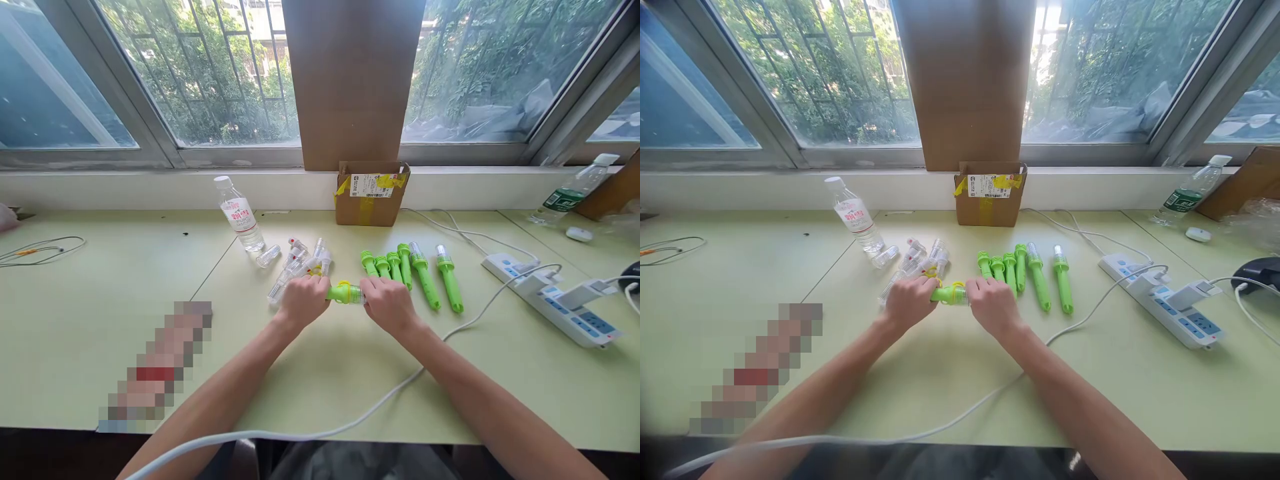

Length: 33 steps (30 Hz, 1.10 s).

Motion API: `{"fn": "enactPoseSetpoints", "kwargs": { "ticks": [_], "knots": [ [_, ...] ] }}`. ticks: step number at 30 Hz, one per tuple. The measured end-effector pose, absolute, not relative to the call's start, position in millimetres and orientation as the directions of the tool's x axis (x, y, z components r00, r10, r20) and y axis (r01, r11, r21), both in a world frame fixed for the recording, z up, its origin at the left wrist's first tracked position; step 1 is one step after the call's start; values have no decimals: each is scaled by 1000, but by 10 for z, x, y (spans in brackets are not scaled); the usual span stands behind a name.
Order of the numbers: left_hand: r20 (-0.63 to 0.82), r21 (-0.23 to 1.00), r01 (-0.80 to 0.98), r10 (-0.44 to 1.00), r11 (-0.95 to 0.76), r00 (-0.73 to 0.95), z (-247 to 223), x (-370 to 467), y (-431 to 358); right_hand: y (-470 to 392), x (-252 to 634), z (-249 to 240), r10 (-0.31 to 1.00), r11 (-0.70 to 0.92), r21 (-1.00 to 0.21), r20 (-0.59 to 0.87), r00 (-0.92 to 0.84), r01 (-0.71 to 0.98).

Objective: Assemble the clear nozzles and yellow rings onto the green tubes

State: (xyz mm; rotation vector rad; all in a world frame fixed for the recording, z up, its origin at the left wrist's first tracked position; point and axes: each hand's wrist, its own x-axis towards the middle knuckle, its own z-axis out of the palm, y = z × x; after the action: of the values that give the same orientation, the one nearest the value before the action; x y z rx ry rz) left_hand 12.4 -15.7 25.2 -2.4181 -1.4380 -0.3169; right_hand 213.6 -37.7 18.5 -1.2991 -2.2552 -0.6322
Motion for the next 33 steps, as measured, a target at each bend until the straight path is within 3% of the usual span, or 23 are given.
{"fn": "enactPoseSetpoints", "kwargs": {
  "ticks": [5,11,16,21,28,31,33],
  "knots": [
    [390,-205,855,762,-477,518,252,107,-135,-448,2113,195,730,421,20,587,-351,907],
    [472,-198,864,727,-464,499,231,139,-145,-431,2138,212,738,413,-32,597,-314,910],
    [493,-141,897,757,-418,430,242,205,-176,-343,2184,191,653,445,23,676,-342,895],
    [422,-69,905,810,-419,407,271,216,-226,-313,2216,213,622,408,139,681,-386,902],
    [247,144,881,878,-451,409,393,224,-301,-218,2320,314,411,442,305,767,-492,844],
    [113,366,805,881,-468,460,468,205,-310,-158,2368,348,331,483,371,761,-558,793],
    [-71,547,735,853,-400,517,494,173,-297,-133,2371,359,278,478,434,750,-600,764]
  ]
}}
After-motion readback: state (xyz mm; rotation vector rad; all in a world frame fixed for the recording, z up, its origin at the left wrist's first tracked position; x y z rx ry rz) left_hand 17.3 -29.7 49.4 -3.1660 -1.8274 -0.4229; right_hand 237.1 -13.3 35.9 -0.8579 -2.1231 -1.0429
